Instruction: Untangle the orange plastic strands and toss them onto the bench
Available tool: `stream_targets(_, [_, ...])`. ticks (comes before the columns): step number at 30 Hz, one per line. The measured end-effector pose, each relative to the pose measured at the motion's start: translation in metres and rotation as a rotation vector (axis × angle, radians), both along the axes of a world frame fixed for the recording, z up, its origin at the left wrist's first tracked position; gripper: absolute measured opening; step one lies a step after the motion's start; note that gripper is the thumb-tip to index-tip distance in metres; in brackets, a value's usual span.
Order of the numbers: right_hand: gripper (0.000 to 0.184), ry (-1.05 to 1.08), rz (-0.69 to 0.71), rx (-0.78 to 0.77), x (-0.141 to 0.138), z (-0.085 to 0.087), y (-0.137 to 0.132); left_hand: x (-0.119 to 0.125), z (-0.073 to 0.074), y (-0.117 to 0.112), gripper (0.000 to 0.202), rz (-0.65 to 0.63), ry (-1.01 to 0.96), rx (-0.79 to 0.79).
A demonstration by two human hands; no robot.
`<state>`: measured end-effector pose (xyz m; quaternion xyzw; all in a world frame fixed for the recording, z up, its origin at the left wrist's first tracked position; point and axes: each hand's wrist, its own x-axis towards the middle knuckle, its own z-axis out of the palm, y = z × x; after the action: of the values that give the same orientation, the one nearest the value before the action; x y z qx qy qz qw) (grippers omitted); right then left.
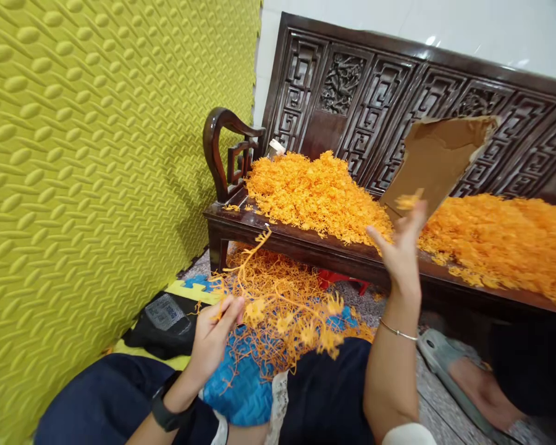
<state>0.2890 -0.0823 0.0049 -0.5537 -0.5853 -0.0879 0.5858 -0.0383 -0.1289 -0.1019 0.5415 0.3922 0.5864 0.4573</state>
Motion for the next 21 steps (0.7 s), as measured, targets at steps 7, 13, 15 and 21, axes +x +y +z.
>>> stream_targets(7, [0.044, 0.34, 0.832, -0.544, -0.083, -0.054, -0.006, -0.006, 0.004, 0.009, 0.042, 0.147, 0.025, 0.004])
stream_targets(13, [0.051, 0.345, 0.9, -0.525, -0.107, -0.045, -0.026, -0.014, 0.0, 0.016, 0.04, 0.248, 0.015, 0.026])
stream_targets(15, [0.051, 0.351, 0.914, -0.527, -0.105, -0.042, -0.031, -0.018, -0.002, 0.019, 0.041, 0.262, 0.008, 0.032])
stream_targets(21, [0.037, 0.427, 0.915, -0.495, -0.107, -0.041, -0.041, -0.022, -0.008, 0.024, 0.037, 0.264, 0.022, 0.056])
